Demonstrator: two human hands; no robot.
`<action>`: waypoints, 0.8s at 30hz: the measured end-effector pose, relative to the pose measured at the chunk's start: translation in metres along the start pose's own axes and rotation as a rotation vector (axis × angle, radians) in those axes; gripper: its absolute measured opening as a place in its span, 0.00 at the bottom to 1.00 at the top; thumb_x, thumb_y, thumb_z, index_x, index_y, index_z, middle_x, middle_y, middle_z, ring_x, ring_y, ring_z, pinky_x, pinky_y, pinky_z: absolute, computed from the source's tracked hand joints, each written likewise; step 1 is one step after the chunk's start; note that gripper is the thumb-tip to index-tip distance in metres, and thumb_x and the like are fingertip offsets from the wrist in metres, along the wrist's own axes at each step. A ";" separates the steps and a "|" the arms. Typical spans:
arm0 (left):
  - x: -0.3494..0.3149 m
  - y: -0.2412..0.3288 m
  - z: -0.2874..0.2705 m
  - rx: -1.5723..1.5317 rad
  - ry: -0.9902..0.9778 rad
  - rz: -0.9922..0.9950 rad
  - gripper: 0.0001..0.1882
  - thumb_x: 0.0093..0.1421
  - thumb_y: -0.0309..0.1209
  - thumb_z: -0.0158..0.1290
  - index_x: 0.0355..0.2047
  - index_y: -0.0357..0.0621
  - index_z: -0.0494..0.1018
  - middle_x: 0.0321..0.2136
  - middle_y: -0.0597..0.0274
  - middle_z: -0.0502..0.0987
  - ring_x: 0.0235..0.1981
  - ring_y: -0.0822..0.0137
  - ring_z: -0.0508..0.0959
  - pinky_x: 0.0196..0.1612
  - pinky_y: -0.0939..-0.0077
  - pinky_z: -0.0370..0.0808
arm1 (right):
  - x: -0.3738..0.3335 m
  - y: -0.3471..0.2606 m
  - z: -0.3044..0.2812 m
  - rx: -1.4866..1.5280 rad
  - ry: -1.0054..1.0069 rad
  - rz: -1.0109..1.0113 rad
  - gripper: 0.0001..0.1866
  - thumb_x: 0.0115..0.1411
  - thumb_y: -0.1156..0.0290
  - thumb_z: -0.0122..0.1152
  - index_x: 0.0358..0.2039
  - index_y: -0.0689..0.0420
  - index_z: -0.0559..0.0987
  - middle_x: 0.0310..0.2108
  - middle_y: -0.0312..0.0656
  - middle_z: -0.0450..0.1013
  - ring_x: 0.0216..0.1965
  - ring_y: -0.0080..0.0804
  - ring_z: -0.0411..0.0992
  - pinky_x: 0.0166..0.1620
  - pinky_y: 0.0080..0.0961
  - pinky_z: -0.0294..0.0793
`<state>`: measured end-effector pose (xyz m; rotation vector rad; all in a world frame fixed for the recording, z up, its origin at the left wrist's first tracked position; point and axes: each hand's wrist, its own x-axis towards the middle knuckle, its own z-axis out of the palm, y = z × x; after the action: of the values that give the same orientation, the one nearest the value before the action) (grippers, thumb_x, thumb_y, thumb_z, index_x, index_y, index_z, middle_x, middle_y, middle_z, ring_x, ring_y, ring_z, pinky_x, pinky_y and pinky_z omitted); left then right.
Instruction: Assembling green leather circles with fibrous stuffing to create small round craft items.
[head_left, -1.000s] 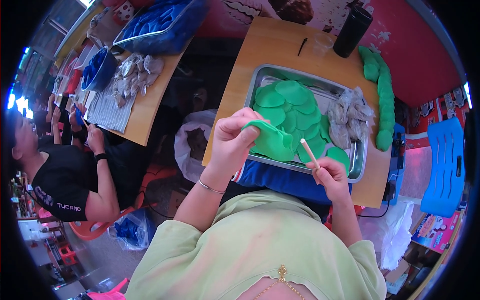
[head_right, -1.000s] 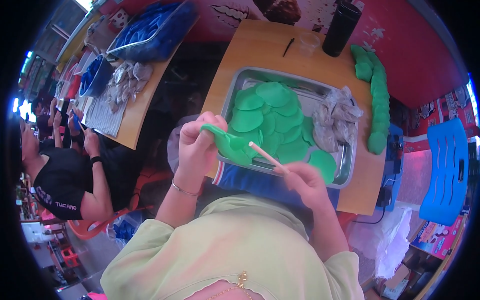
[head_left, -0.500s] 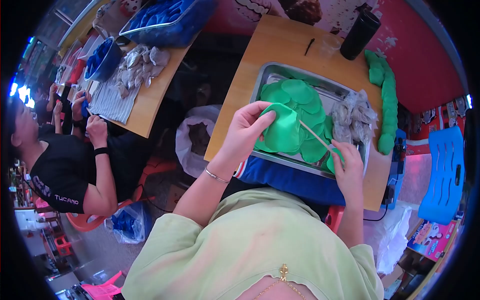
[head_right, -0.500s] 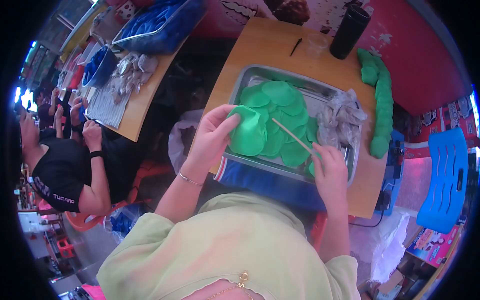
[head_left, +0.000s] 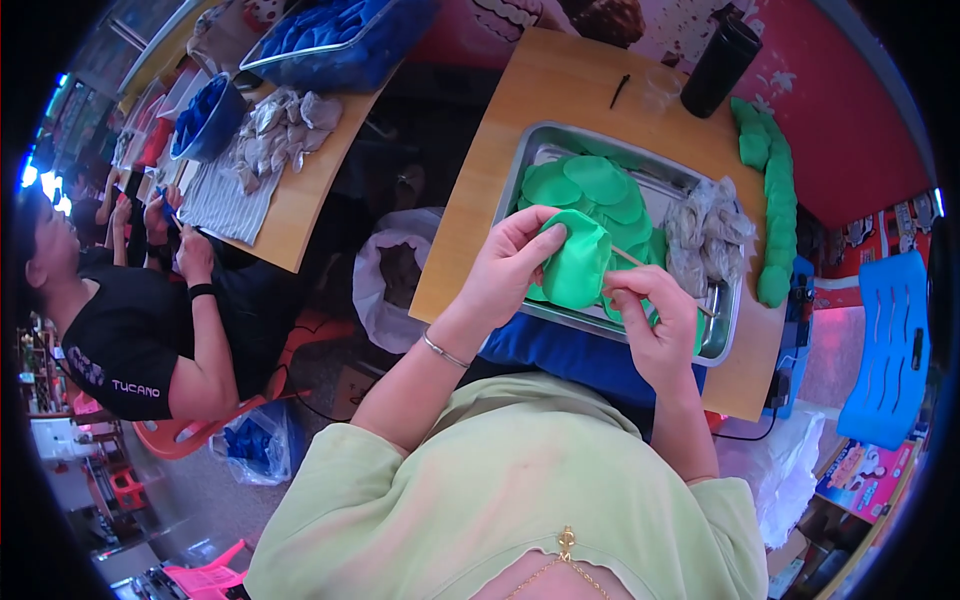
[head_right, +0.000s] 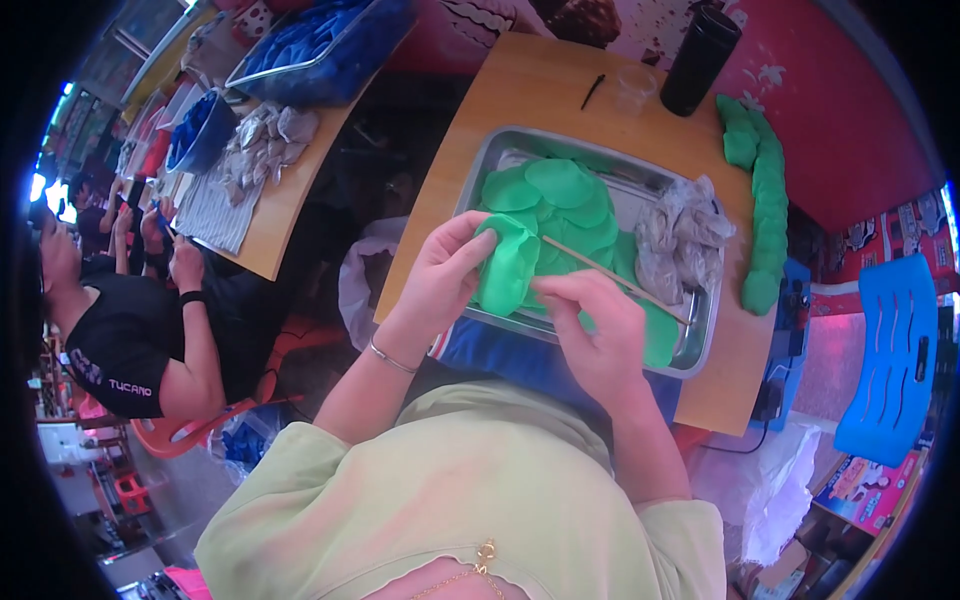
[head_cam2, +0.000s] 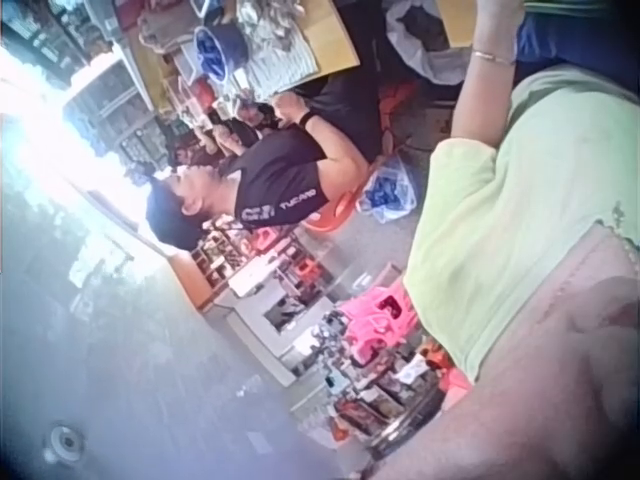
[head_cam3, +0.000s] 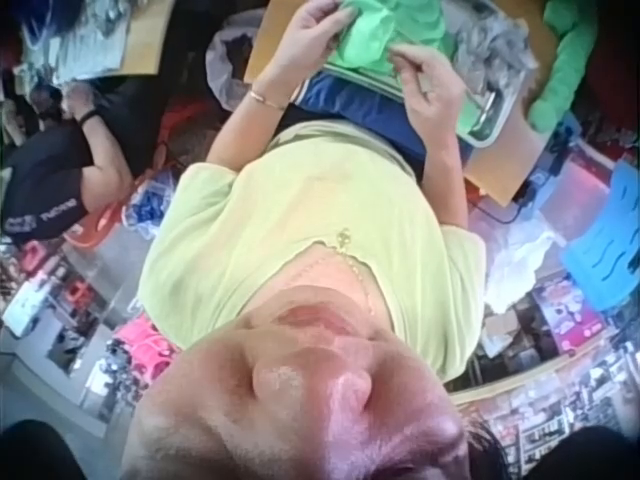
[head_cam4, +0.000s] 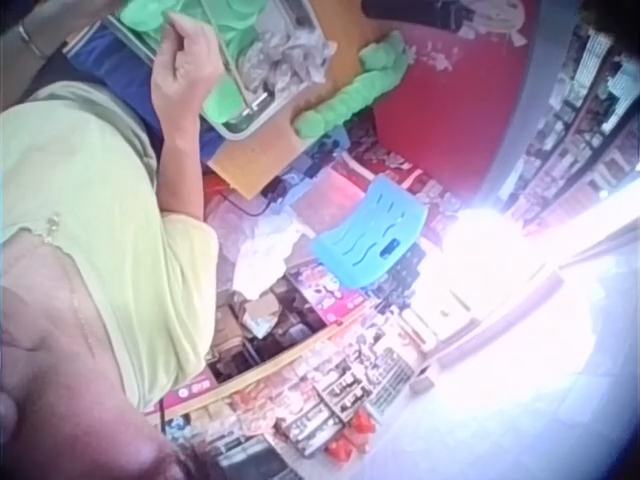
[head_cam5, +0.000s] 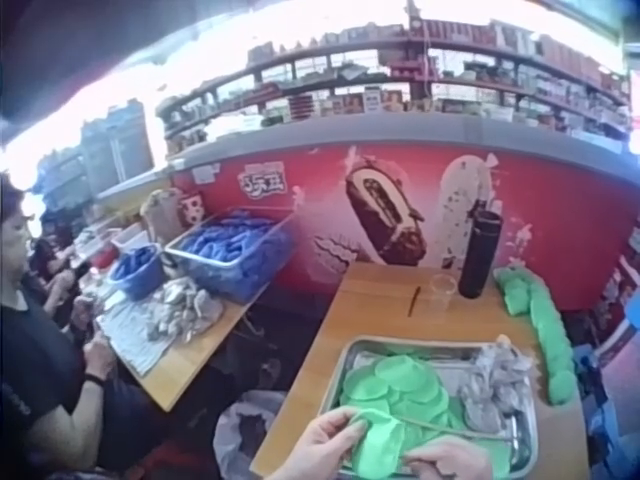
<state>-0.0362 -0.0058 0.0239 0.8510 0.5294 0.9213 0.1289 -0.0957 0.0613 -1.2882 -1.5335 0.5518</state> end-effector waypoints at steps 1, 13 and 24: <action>0.000 -0.001 0.001 -0.029 -0.010 -0.009 0.08 0.64 0.32 0.51 0.40 0.43 0.73 0.29 0.75 0.74 0.25 0.88 0.69 0.24 0.93 0.63 | 0.000 0.000 0.001 0.009 0.004 -0.011 0.08 0.52 0.84 0.60 0.34 0.60 0.79 0.28 0.41 0.75 0.28 0.29 0.73 0.33 0.22 0.72; 0.009 -0.002 -0.006 0.507 -0.112 0.185 0.14 0.61 0.31 0.53 0.46 0.38 0.70 0.32 0.67 0.76 0.32 0.77 0.75 0.31 0.82 0.73 | -0.001 0.005 0.003 -0.037 0.037 0.052 0.10 0.53 0.84 0.59 0.36 0.59 0.78 0.28 0.41 0.74 0.27 0.27 0.72 0.31 0.20 0.71; 0.013 -0.004 0.044 1.059 0.012 0.944 0.10 0.45 0.24 0.55 0.32 0.41 0.74 0.29 0.54 0.73 0.34 0.53 0.74 0.38 0.61 0.72 | 0.009 0.036 -0.001 -0.472 0.049 -0.066 0.10 0.56 0.82 0.53 0.39 0.60 0.76 0.35 0.43 0.71 0.35 0.30 0.72 0.35 0.22 0.71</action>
<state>0.0035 -0.0134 0.0452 2.1666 0.6286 1.5084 0.1465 -0.0759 0.0347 -1.5811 -1.7185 0.1121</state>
